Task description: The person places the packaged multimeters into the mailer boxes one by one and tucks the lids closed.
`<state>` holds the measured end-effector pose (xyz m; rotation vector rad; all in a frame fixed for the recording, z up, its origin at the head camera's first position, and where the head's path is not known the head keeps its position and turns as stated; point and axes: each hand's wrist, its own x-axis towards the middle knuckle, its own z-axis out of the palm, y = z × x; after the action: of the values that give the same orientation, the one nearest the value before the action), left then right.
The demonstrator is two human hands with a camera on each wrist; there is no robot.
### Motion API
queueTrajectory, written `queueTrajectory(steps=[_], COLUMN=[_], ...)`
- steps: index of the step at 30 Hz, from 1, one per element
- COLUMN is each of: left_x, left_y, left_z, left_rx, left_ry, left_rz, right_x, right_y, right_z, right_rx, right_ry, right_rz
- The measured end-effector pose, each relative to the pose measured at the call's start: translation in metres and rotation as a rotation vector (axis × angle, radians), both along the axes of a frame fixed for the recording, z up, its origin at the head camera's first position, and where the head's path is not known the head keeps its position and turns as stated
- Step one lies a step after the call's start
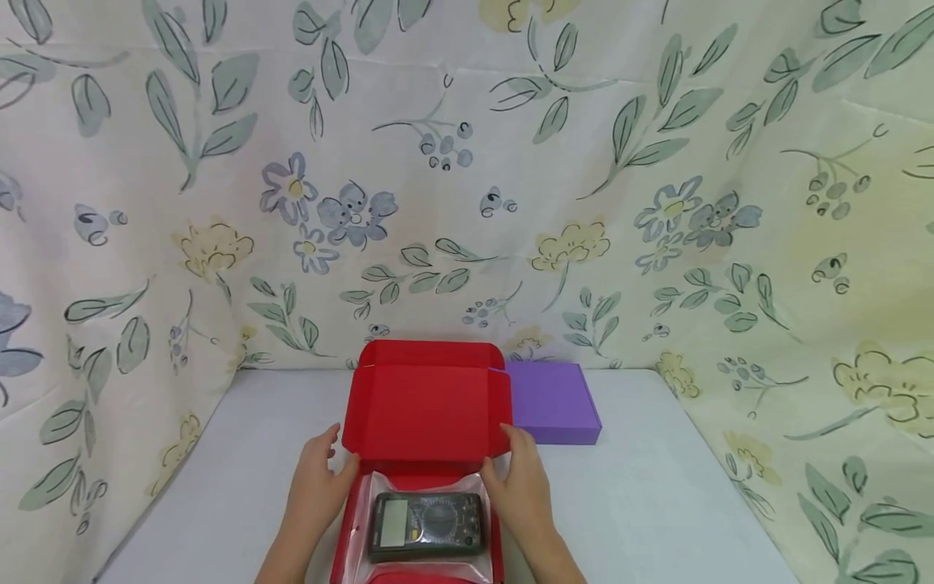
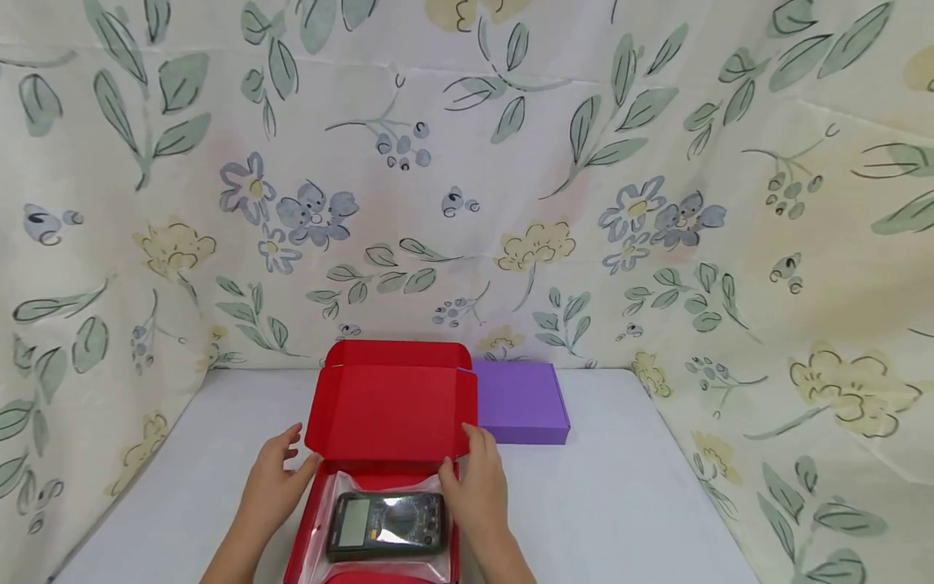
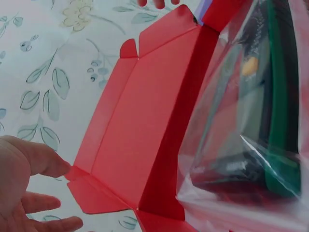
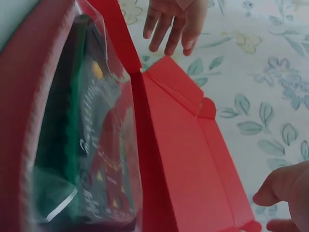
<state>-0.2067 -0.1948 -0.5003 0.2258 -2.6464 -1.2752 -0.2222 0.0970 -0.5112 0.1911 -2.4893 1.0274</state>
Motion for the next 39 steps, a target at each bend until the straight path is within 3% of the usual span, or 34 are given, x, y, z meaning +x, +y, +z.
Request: queueTrajectory(steps=[6,13,26,39], left_x=[-0.008,-0.014,-0.011,-0.008], left_y=[0.002,0.007,0.012,0.021], left_z=[0.004,0.008,0.009,0.004], left_rx=[0.114,0.246,0.299,0.327], left_ry=[-0.055,-0.078,-0.08,-0.012], left_rz=[-0.083,-0.116,-0.119,-0.198], right_x=[-0.006,-0.008,-0.007,0.0], right_y=[0.004,0.004,-0.004,-0.011], right_z=[0.0,-0.001,-0.001,0.002], right_rx=[-0.083,-0.181,-0.254,-0.281], right_ry=[-0.079,-0.176,-0.213,-0.2], right_rz=[0.024,0.08,0.134,0.192])
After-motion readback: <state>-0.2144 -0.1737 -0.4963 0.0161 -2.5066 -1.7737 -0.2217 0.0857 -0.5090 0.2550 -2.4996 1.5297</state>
